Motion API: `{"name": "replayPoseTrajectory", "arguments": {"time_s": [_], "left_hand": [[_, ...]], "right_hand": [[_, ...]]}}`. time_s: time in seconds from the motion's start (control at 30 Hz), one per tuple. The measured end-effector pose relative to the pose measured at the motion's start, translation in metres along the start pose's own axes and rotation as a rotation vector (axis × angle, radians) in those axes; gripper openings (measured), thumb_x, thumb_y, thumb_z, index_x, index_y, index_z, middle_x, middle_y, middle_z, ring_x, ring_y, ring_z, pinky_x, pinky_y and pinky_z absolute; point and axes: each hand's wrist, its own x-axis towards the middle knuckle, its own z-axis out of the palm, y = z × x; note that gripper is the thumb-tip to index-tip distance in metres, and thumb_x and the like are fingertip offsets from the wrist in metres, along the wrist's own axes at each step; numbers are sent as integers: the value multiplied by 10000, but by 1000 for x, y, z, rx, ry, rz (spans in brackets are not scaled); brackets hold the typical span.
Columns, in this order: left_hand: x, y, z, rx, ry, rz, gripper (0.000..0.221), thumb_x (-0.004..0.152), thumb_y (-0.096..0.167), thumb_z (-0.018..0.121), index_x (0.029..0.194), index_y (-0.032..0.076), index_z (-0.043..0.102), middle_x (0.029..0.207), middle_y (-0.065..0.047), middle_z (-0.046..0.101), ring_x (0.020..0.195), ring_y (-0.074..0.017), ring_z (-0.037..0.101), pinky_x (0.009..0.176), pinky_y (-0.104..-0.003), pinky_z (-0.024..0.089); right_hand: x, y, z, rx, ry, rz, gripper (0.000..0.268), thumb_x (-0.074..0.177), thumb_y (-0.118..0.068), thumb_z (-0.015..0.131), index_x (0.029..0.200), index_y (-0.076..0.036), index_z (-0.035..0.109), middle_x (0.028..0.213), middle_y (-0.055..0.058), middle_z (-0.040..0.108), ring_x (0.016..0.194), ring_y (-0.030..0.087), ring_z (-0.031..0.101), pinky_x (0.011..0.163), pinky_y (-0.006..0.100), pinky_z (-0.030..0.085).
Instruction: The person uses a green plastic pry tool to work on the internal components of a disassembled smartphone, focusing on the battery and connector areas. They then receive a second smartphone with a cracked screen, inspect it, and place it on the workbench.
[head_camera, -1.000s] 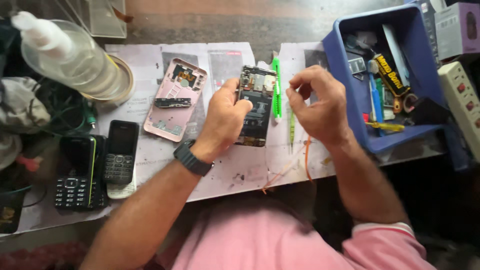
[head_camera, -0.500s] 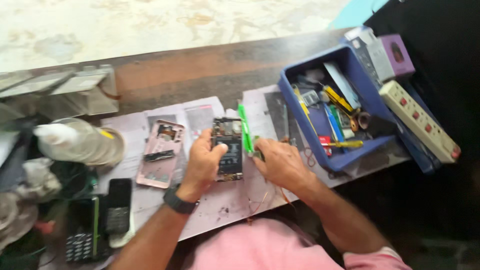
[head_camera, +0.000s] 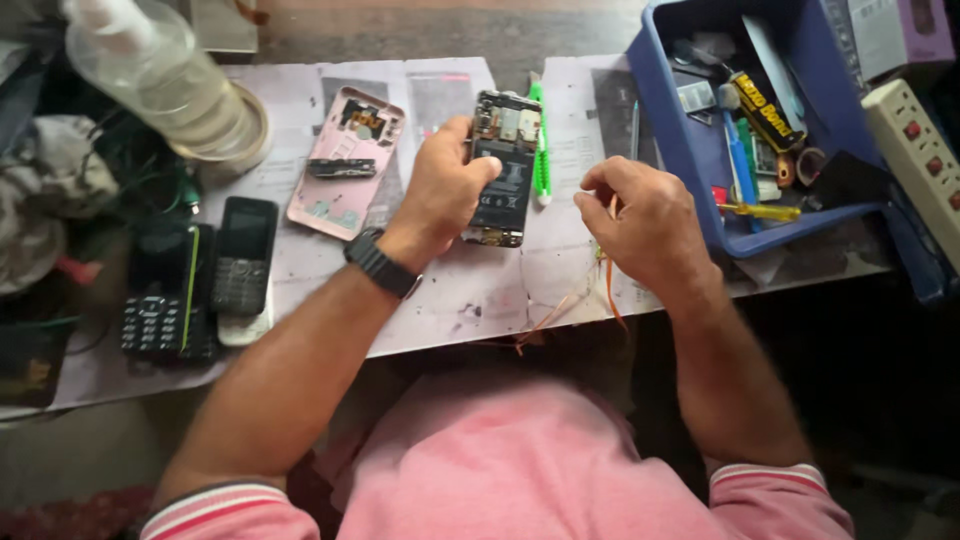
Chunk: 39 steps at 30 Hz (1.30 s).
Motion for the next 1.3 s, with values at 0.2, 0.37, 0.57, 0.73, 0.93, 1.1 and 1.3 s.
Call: {"name": "replayPoseTrajectory", "arguments": {"time_s": [0.2, 0.37, 0.57, 0.73, 0.93, 1.1, 1.3], "left_hand": [[1, -1, 0, 71, 16, 11, 297, 835, -48, 611, 1131, -66, 604, 972, -103, 713, 841, -131, 669, 743, -266, 570], [2, -7, -2, 25, 8, -14, 294, 837, -43, 609, 1131, -57, 601, 966, -93, 703, 836, -125, 666, 741, -271, 571], [3, -7, -3, 34, 3, -4, 283, 840, -36, 603, 1124, -48, 603, 962, -82, 703, 836, -120, 667, 744, -269, 570], [4, -6, -5, 47, 11, -12, 267, 843, -36, 608, 1109, -44, 597, 963, -81, 697, 845, -116, 663, 751, -268, 567], [4, -1, -5, 42, 29, -29, 285, 834, -27, 604, 1119, -41, 611, 951, -75, 707, 824, -112, 660, 728, -266, 561], [4, -2, -3, 22, 31, -44, 305, 822, -20, 600, 1125, -39, 615, 936, -65, 706, 804, -107, 654, 706, -261, 557], [3, 3, -3, 69, 54, -21, 297, 796, -30, 595, 1089, -60, 634, 896, -68, 700, 770, -112, 633, 675, -268, 539]], "right_hand": [[14, 2, 4, 139, 18, -106, 134, 910, -66, 773, 1036, -31, 750, 927, 108, 724, 741, 203, 692, 650, 318, 548], [23, 11, 6, 163, -13, -65, 140, 901, -51, 793, 1034, -38, 752, 888, 91, 725, 692, 169, 668, 625, 297, 533], [39, 12, 9, 322, -91, -441, 240, 864, 14, 810, 1085, -67, 766, 902, 73, 714, 732, 155, 672, 587, 263, 523], [47, 18, 36, 290, 211, -424, 169, 913, 59, 823, 1007, -38, 722, 827, 62, 687, 726, 167, 637, 606, 285, 506], [51, 28, 39, 174, 360, -425, 168, 893, 80, 831, 970, -13, 714, 765, 73, 639, 662, 183, 590, 567, 287, 459], [54, 38, 45, 10, 462, -459, 151, 907, 83, 815, 970, -13, 717, 745, 71, 625, 657, 201, 584, 606, 333, 457], [55, 44, 45, 16, 478, -424, 127, 925, 71, 794, 968, -12, 707, 758, 81, 630, 656, 207, 589, 587, 326, 455]]}}
